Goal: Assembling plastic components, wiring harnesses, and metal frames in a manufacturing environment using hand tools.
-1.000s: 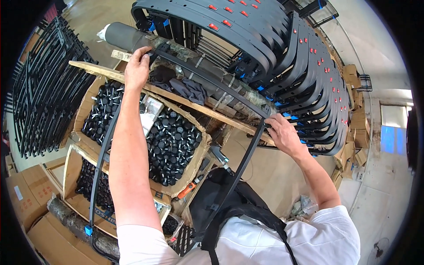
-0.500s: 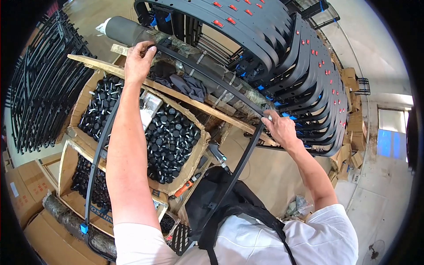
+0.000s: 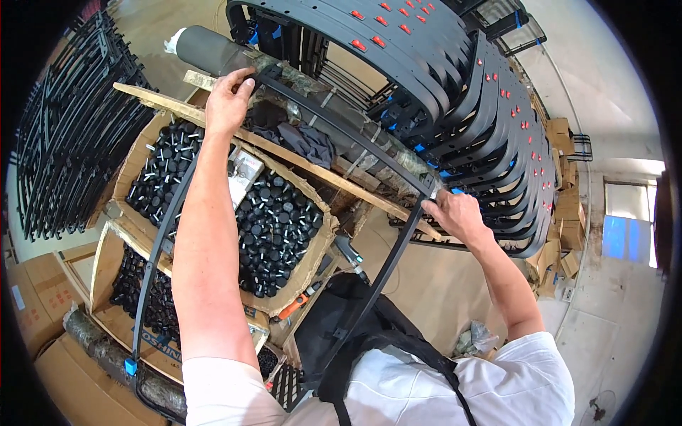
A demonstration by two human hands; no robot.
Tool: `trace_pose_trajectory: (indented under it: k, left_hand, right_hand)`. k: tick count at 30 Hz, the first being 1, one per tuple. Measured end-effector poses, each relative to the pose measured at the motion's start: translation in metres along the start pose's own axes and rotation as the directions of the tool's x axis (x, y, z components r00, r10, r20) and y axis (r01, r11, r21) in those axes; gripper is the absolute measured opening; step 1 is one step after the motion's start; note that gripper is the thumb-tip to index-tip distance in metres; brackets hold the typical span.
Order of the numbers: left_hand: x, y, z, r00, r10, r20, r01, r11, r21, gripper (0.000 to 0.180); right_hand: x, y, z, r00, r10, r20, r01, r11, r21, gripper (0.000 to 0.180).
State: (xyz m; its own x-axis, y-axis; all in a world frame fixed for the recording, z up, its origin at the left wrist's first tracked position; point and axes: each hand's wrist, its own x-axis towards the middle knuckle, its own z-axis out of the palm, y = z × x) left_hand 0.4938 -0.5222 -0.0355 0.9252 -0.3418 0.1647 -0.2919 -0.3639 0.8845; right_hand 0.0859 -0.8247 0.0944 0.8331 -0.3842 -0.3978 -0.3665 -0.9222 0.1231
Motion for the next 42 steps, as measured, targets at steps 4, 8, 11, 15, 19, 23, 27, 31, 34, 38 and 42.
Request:
trace_pose_trajectory:
  k: [4,8,11,15,19,23,27,31,34,38,42]
  left_hand:
    - [-0.002,0.003,0.003,0.998,-0.047,-0.045,0.042,0.992,-0.118,0.031]
    - [0.002,0.010,0.005,0.999,-0.033,0.001,0.033,0.993,0.113,0.034]
    - [0.005,-0.010,-0.001,0.999,-0.030,-0.014,0.029,0.996,-0.087,0.034]
    - [-0.002,-0.003,0.004,0.997,-0.072,-0.016,0.071,0.996,-0.056,0.035]
    - [0.001,0.014,0.001,0.999,-0.048,0.004,0.047,0.991,0.123,0.035]
    - [-0.011,0.002,0.003,0.998,-0.028,-0.049,0.024,0.997,-0.072,0.033]
    - [-0.005,0.002,0.003,0.997,-0.053,-0.061,0.054,0.998,0.027,0.032]
    - [-0.005,0.007,0.005,0.998,0.021,-0.066,-0.016,0.997,0.080,0.031]
    - [-0.003,0.001,0.004,0.998,-0.047,-0.032,0.050,0.995,0.081,0.031]
    - [-0.006,0.001,0.003,0.995,0.053,-0.082,-0.047,0.996,0.072,0.035]
    - [-0.007,0.008,0.000,0.999,-0.045,-0.015,0.046,0.996,0.070,0.050]
  right_hand:
    - [0.003,-0.004,0.009,0.964,-0.074,-0.256,0.109,0.987,0.122,0.044]
    - [0.005,0.000,0.020,0.982,0.015,-0.189,0.019,0.985,0.174,0.044]
    - [-0.007,-0.008,0.011,0.986,-0.099,-0.131,0.110,0.991,0.079,0.049]
    - [-0.017,-0.007,-0.017,0.956,-0.050,0.290,0.133,0.953,-0.274,0.049]
    - [-0.017,0.004,-0.006,0.955,-0.291,-0.057,0.278,0.946,-0.167,0.042]
    - [-0.016,-0.003,-0.015,0.967,-0.221,-0.127,0.199,0.966,-0.168,0.021]
    - [-0.010,0.008,0.004,0.971,-0.175,0.162,0.228,0.881,-0.414,0.014]
    - [-0.014,-0.005,-0.014,0.945,-0.300,-0.134,0.278,0.948,-0.157,0.015]
    - [0.006,0.018,0.006,0.933,-0.096,0.346,0.264,0.836,-0.481,0.033]
    - [0.002,-0.008,-0.013,0.967,-0.248,0.051,0.253,0.957,-0.138,0.031]
    - [0.008,0.005,0.011,0.977,-0.214,-0.004,0.213,0.974,-0.082,0.038]
